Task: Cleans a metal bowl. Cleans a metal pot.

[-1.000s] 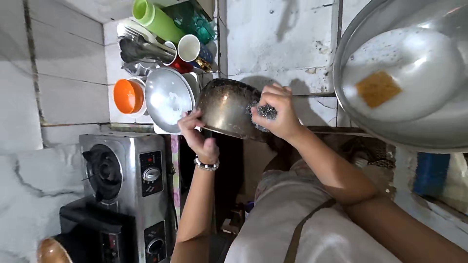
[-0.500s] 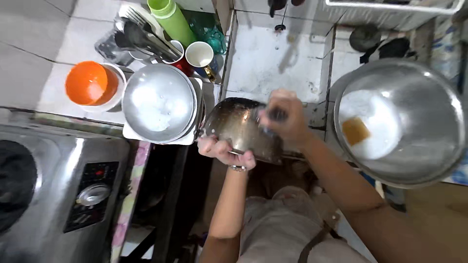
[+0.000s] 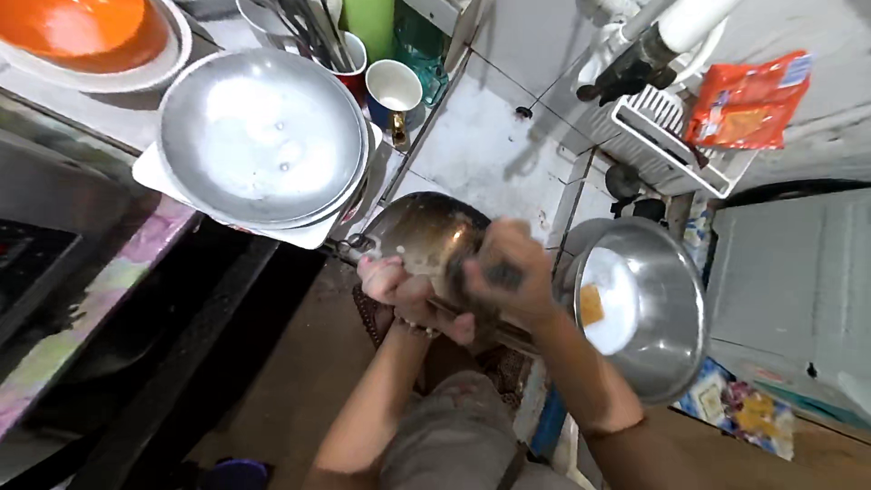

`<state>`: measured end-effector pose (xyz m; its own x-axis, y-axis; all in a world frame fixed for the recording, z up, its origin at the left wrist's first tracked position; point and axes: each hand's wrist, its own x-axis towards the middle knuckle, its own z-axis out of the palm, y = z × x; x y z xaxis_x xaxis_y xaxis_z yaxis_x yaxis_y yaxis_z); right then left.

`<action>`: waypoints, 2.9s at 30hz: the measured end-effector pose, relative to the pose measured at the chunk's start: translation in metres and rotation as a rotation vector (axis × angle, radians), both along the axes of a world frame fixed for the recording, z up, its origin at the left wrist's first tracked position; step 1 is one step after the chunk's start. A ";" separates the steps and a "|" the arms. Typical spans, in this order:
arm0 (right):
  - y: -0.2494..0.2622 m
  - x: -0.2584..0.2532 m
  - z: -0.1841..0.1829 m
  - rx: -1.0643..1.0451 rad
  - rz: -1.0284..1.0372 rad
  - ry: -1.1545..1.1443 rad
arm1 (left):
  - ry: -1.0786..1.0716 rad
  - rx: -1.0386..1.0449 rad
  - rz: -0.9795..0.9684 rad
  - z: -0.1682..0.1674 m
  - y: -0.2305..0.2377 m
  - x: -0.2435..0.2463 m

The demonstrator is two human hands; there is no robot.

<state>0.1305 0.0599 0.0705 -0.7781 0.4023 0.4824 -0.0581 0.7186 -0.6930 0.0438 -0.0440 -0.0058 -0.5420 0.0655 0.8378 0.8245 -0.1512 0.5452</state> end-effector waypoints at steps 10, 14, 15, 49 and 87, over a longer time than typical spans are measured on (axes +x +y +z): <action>0.019 -0.003 -0.007 -0.055 -0.171 -0.018 | -0.054 -0.087 0.135 -0.007 0.008 -0.003; 0.001 -0.003 0.006 -0.063 -0.142 -0.025 | -0.126 -0.032 0.113 0.000 0.011 0.002; -0.010 -0.003 0.008 -0.065 -0.080 -0.017 | -0.139 -0.028 0.096 -0.001 0.010 0.004; 0.010 -0.006 -0.002 -0.210 -0.263 -0.035 | -0.133 0.005 -0.022 -0.014 0.001 -0.008; 0.010 -0.030 0.033 -0.114 0.132 -0.301 | 0.055 -0.138 -0.047 -0.014 -0.002 0.005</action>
<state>0.1001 0.0697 0.1040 -0.9278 0.3264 0.1809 0.0737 0.6354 -0.7687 0.0489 -0.0459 -0.0199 -0.4889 0.2057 0.8477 0.8477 -0.1170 0.5173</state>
